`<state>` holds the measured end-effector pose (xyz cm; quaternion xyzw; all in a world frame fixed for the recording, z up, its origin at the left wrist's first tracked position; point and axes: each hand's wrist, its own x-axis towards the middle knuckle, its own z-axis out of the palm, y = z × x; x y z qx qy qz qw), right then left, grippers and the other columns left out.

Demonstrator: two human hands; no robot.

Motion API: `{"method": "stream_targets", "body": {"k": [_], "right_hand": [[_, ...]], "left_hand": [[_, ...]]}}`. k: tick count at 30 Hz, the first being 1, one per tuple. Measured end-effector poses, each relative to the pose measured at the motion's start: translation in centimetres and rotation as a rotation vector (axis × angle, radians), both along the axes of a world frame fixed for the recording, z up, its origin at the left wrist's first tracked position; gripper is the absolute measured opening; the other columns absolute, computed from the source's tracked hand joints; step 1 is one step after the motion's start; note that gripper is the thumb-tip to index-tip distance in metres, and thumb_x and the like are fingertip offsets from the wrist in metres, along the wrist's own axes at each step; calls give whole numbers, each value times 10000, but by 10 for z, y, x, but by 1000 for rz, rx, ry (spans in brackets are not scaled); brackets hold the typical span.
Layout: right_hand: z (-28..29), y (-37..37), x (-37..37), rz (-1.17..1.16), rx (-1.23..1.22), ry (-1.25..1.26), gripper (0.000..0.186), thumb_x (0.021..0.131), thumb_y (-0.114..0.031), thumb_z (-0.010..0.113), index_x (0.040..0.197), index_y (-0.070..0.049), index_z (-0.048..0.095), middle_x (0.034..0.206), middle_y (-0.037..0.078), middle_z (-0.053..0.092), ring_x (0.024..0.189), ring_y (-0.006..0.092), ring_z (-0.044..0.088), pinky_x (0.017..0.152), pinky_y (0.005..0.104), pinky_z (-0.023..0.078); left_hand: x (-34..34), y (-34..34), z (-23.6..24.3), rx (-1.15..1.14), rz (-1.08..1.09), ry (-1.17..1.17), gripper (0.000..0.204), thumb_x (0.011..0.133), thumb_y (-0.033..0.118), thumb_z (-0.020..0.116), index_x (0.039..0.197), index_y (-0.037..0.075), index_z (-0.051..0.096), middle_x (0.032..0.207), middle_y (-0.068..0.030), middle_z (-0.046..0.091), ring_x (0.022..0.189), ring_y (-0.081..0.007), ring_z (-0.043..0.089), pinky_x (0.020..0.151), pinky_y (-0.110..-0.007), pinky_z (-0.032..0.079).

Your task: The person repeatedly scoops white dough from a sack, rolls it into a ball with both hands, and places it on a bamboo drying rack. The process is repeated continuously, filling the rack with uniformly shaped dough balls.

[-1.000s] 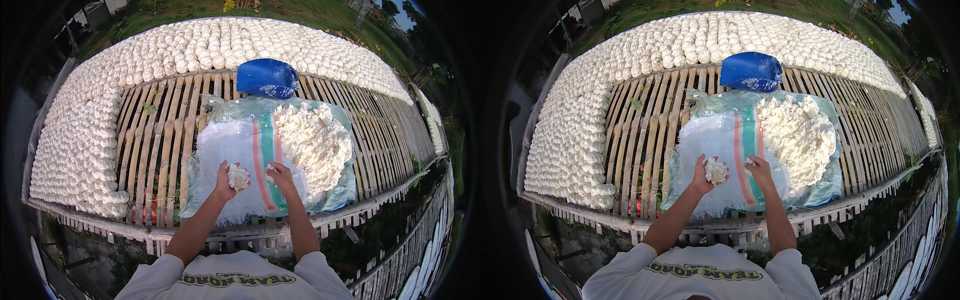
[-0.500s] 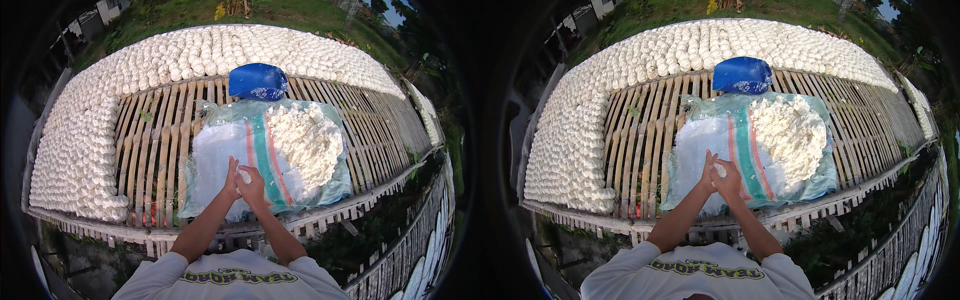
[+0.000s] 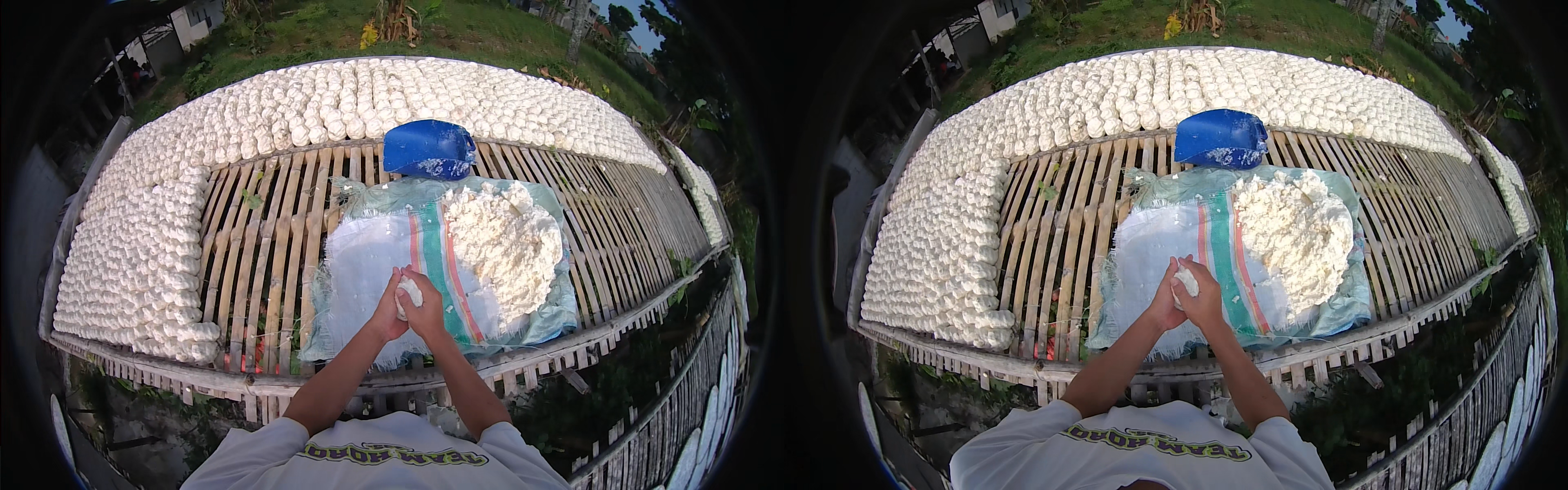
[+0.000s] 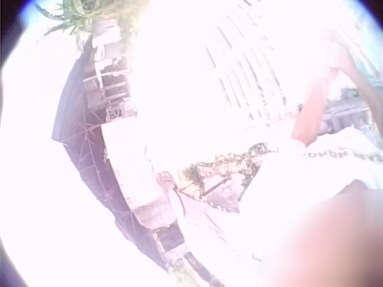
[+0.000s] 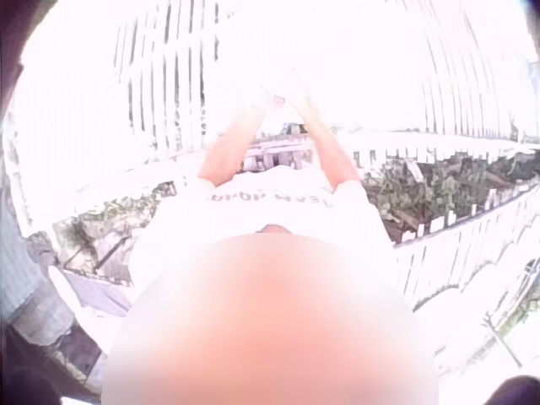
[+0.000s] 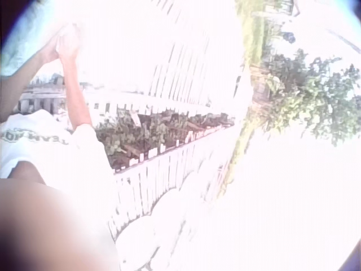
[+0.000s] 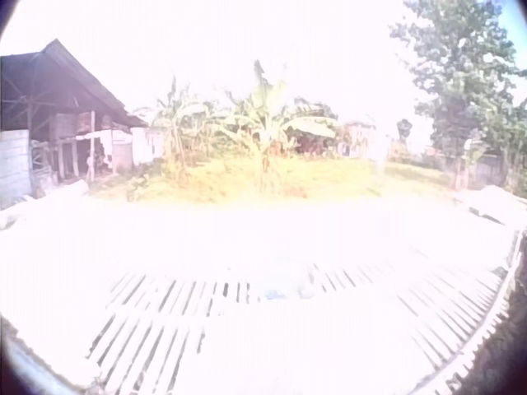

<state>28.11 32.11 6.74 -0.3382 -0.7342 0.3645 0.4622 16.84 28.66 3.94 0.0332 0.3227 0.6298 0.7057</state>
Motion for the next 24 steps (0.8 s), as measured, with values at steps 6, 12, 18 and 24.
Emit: {"method": "stream_targets", "body": {"k": [6, 12, 18, 24], "right_hand": [[4, -3, -13, -76, -57, -83, 422, 905, -170, 796, 1290, -22, 708, 1233, 197, 728, 1122, 365, 721, 955, 416, 569], [19, -12, -15, 60, 58, 117, 446, 904, -147, 788, 1330, -42, 704, 1258, 173, 711, 1160, 365, 693, 989, 405, 552], [26, -9, -27, 39, 77, -36, 453, 821, -90, 799, 1268, -57, 733, 1144, 157, 731, 1018, 325, 730, 901, 403, 580], [34, -32, -32, -46, 217, 167, 417, 865, -140, 797, 1269, -53, 738, 1085, 169, 717, 946, 333, 730, 825, 404, 589]], "left_hand": [[3, -6, 18, 25, 1, -86, 674, 1102, 712, 307, 1579, 257, 446, 1457, -67, 600, 1352, -268, 589, 1142, -494, 481], [-24, -8, 12, 152, 34, -111, 628, 1114, 642, 358, 1485, 162, 520, 1412, -81, 628, 1339, -290, 599, 1152, -509, 475], [-16, -15, 17, 35, -30, -78, 679, 1091, 676, 384, 1465, 131, 541, 1390, -100, 635, 1304, -297, 622, 1137, -499, 488], [-32, -19, 33, 159, -119, -125, 729, 1068, 731, 383, 1433, 127, 569, 1359, -103, 653, 1281, -285, 638, 1119, -484, 497]]}}
